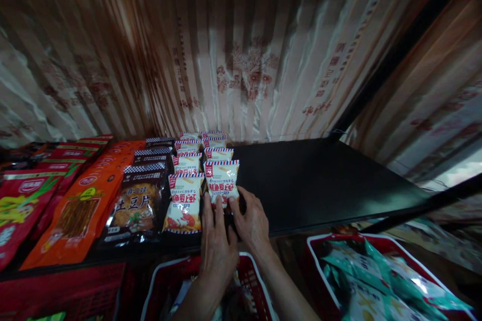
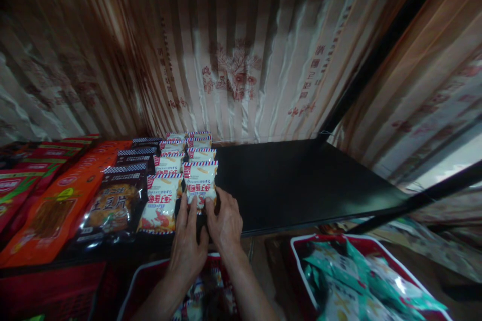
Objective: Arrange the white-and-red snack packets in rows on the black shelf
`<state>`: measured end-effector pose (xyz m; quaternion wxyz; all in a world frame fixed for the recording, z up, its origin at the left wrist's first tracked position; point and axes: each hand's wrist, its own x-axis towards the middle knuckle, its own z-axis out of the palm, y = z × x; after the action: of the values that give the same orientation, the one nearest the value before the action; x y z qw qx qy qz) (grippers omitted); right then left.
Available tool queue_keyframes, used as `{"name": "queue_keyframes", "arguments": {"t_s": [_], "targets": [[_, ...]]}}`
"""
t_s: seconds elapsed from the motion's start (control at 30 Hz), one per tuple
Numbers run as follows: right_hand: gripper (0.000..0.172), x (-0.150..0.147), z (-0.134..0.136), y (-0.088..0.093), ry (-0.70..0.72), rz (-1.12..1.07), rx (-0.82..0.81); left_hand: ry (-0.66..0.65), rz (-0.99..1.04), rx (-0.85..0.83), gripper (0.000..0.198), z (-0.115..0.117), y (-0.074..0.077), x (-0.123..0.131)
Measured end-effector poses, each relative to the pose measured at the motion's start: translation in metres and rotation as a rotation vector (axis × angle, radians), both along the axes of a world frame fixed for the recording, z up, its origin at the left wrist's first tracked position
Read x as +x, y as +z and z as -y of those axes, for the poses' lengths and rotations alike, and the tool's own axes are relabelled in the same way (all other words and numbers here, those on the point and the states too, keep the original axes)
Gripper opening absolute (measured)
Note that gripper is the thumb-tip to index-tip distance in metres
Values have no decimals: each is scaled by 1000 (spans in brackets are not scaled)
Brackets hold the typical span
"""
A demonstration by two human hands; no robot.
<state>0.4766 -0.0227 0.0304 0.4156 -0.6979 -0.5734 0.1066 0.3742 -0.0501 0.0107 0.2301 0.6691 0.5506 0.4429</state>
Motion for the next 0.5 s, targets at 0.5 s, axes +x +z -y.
{"name": "queue_keyframes", "arguments": {"t_s": [0.5], "targets": [[50,-1,-3,-2,98,-127,102,18,-198,92,60,2,-2,-1]]}}
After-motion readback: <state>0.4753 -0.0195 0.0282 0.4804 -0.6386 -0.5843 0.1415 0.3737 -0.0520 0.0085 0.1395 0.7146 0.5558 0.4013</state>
